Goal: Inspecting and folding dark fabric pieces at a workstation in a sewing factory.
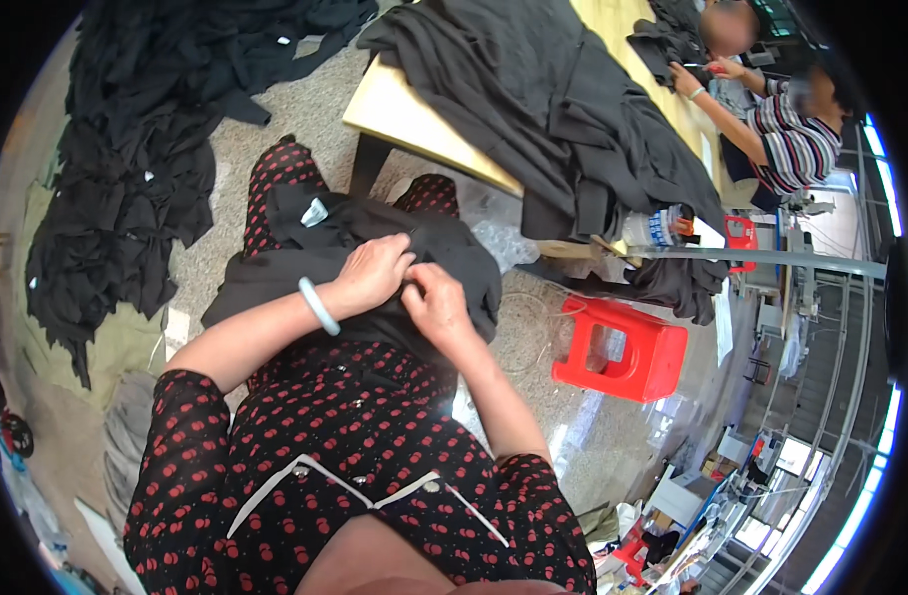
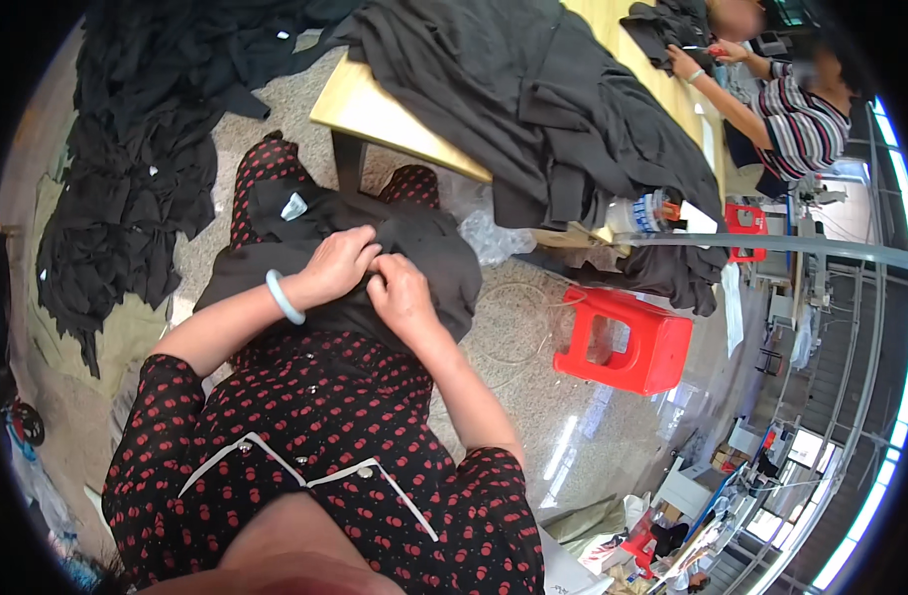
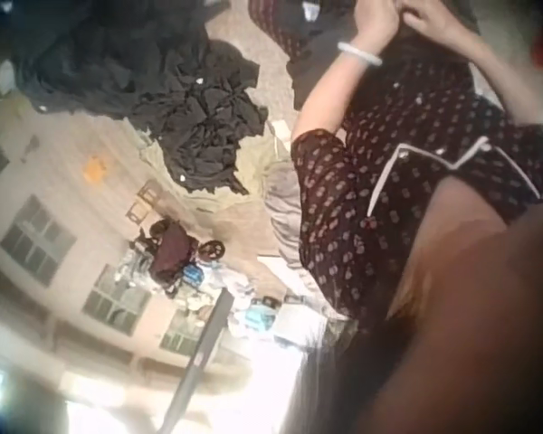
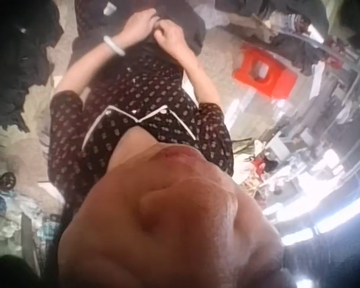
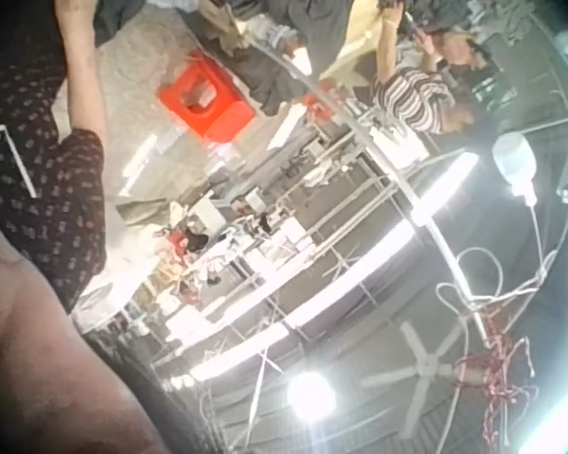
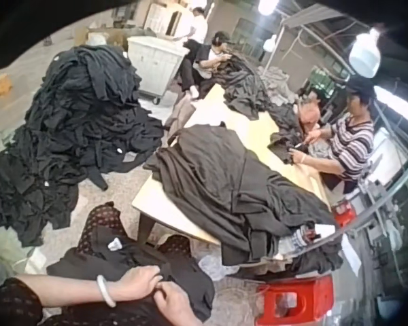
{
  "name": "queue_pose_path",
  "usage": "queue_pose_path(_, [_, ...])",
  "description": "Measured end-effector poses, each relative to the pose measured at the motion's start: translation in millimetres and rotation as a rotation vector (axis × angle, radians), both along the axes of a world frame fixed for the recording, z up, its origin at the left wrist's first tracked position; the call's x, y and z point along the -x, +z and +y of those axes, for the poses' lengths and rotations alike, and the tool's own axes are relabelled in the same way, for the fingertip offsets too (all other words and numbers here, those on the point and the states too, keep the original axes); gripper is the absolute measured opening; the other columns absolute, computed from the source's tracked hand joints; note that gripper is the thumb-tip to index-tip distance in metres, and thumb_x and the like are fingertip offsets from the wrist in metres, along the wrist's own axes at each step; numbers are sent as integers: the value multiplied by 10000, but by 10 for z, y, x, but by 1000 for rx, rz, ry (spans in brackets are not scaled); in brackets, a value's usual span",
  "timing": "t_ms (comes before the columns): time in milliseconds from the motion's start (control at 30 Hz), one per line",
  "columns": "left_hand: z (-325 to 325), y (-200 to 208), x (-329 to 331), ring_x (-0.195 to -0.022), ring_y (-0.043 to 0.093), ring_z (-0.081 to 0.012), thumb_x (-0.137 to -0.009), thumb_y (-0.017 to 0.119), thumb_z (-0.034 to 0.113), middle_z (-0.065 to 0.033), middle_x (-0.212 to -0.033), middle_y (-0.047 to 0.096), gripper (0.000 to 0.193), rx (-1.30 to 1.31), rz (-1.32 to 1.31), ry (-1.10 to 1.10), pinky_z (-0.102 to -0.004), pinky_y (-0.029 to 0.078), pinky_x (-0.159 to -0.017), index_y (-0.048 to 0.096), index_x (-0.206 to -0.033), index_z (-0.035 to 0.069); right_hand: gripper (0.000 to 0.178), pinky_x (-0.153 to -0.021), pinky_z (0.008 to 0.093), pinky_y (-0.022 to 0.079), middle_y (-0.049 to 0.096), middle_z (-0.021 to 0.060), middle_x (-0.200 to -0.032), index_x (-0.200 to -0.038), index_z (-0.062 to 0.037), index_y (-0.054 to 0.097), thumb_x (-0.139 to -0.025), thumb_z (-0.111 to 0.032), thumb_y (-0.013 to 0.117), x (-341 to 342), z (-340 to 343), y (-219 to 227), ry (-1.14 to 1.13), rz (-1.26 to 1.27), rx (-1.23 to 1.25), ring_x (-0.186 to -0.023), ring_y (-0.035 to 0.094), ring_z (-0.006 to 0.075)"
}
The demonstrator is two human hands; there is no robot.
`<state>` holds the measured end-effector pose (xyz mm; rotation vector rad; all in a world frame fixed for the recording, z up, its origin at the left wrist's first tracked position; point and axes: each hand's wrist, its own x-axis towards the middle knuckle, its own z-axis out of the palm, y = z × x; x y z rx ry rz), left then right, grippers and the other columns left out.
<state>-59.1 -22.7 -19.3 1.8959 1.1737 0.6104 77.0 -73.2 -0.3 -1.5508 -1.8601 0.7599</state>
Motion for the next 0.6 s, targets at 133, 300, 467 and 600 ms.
queue_pose_path(133, [-19, 24, 51, -769, 536, -391, -799, 495, 176, -208, -810, 541, 187, 35, 34, -58, -471, 420, -670, 514, -767, -7, 91, -620, 366, 468, 573, 150, -717, -756, -28, 566, -672, -14, 535, 18, -5, 7, -105, 96, 1, -683, 579, 311])
queue_pose_path(300, [-5, 8, 93, -713, 549, -389, -753, 498, 143, -229, -712, 556, 193, 78, 38, -70, -468, 425, -651, 517, -666, -28, 101, -595, 331, 480, 602, 151, -738, -790, -15, 556, -691, -25, 548, 47, -5, 16, -194, 163, 179, -658, 609, 266])
queue_pose_path(467, [39, -15, 132, -696, 553, -392, -746, 500, 146, -235, -687, 557, 201, 147, 33, -70, -466, 431, -642, 527, -656, -32, 148, -669, 368, 486, 601, 169, -809, -874, 11, 573, -730, -16, 549, 63, -24, 20, -119, 39, -31, -730, 597, 318])
queue_pose_path(600, [7, 44, 149, -677, 554, -400, -761, 481, 155, -236, -692, 554, 221, 26, 70, -87, -471, 441, -615, 531, -667, -38, 146, -674, 373, 478, 595, 168, -811, -880, 13, 579, -741, -8, 541, 61, -19, 42, -38, -24, -87, -757, 585, 321])
